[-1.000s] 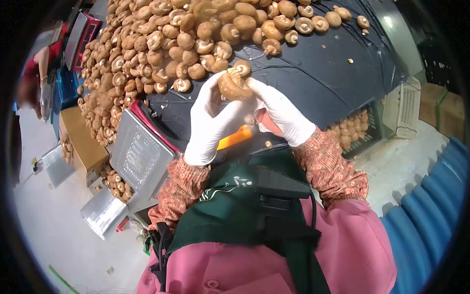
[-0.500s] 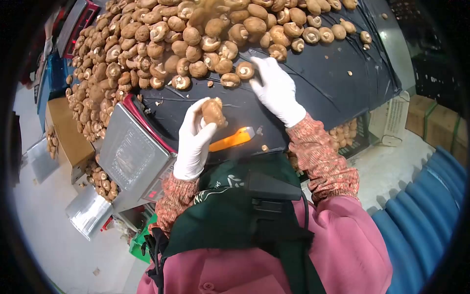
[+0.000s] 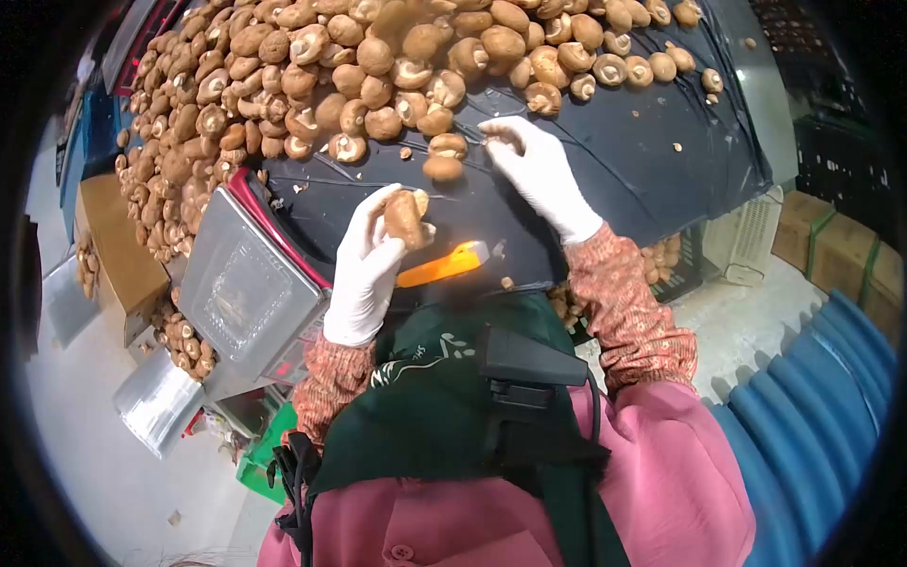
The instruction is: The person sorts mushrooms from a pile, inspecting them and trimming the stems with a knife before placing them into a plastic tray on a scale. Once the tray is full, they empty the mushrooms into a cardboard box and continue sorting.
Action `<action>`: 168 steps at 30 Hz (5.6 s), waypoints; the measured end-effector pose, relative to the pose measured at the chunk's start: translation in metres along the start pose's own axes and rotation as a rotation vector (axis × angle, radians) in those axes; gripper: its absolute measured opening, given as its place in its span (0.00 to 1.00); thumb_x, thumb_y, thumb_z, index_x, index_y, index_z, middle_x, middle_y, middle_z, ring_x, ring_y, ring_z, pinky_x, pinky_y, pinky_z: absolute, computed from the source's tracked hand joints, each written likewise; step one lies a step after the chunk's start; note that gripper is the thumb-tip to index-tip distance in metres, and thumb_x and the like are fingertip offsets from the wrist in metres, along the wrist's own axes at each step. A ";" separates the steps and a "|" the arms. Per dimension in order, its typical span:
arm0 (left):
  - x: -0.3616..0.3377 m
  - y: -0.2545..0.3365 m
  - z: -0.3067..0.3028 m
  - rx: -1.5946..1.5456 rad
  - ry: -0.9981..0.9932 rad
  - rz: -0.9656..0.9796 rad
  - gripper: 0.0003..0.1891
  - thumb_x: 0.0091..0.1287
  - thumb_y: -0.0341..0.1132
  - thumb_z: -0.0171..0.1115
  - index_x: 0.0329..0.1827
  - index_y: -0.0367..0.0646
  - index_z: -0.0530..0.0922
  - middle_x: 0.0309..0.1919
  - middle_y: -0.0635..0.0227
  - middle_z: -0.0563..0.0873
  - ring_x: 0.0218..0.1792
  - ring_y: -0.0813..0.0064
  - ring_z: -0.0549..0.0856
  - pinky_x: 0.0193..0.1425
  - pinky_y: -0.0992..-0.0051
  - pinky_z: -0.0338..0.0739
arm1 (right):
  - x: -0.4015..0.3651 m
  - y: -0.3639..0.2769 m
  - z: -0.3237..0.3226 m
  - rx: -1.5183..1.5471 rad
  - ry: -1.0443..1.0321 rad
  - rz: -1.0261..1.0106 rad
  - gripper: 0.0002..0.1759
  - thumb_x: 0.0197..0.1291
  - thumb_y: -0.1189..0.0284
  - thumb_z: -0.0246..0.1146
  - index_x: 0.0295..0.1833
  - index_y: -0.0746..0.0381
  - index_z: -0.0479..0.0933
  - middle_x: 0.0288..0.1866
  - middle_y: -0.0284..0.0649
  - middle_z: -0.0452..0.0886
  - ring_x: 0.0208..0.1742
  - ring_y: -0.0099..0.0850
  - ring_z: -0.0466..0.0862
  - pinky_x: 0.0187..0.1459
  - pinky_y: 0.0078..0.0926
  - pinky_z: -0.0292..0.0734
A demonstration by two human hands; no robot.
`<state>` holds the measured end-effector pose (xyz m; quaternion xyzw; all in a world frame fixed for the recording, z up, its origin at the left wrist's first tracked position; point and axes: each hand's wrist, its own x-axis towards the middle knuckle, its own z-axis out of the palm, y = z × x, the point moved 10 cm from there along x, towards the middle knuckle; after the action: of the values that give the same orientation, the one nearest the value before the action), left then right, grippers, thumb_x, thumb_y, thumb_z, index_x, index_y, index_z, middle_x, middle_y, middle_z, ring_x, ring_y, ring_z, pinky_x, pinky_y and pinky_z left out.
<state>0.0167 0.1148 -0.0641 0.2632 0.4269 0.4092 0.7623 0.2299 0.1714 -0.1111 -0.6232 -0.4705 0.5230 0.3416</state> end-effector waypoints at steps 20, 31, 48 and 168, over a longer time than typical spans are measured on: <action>-0.113 0.121 -0.132 1.543 0.748 0.385 0.29 0.64 0.33 0.73 0.67 0.35 0.75 0.60 0.54 0.81 0.63 0.59 0.80 0.70 0.64 0.71 | 0.012 -0.010 0.041 -0.487 0.116 -0.226 0.25 0.57 0.60 0.74 0.56 0.60 0.80 0.44 0.40 0.81 0.39 0.32 0.83 0.44 0.30 0.80; -0.119 0.132 -0.125 1.536 0.775 0.537 0.33 0.55 0.37 0.80 0.63 0.34 0.78 0.53 0.51 0.85 0.57 0.52 0.83 0.66 0.58 0.74 | -0.005 0.000 0.059 0.273 -0.164 -0.022 0.22 0.65 0.76 0.68 0.63 0.65 0.76 0.52 0.37 0.84 0.51 0.21 0.82 0.54 0.20 0.78; -0.058 0.094 -0.012 0.975 0.344 0.689 0.31 0.57 0.21 0.76 0.65 0.34 0.76 0.56 0.58 0.85 0.53 0.72 0.86 0.58 0.74 0.81 | -0.056 -0.103 0.083 -0.210 -0.060 -0.641 0.28 0.53 0.84 0.68 0.62 0.62 0.76 0.60 0.48 0.82 0.61 0.44 0.83 0.58 0.33 0.80; -0.008 0.026 -0.027 0.048 0.102 0.225 0.28 0.79 0.34 0.55 0.78 0.33 0.62 0.73 0.52 0.73 0.72 0.64 0.74 0.77 0.65 0.67 | -0.030 -0.076 0.107 0.547 -0.459 0.112 0.29 0.70 0.64 0.65 0.71 0.68 0.71 0.56 0.39 0.84 0.46 0.20 0.84 0.50 0.18 0.79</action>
<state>-0.0193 0.1236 -0.0543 0.3065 0.4423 0.4948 0.6824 0.1084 0.1604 -0.0550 -0.3997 -0.3428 0.7739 0.3520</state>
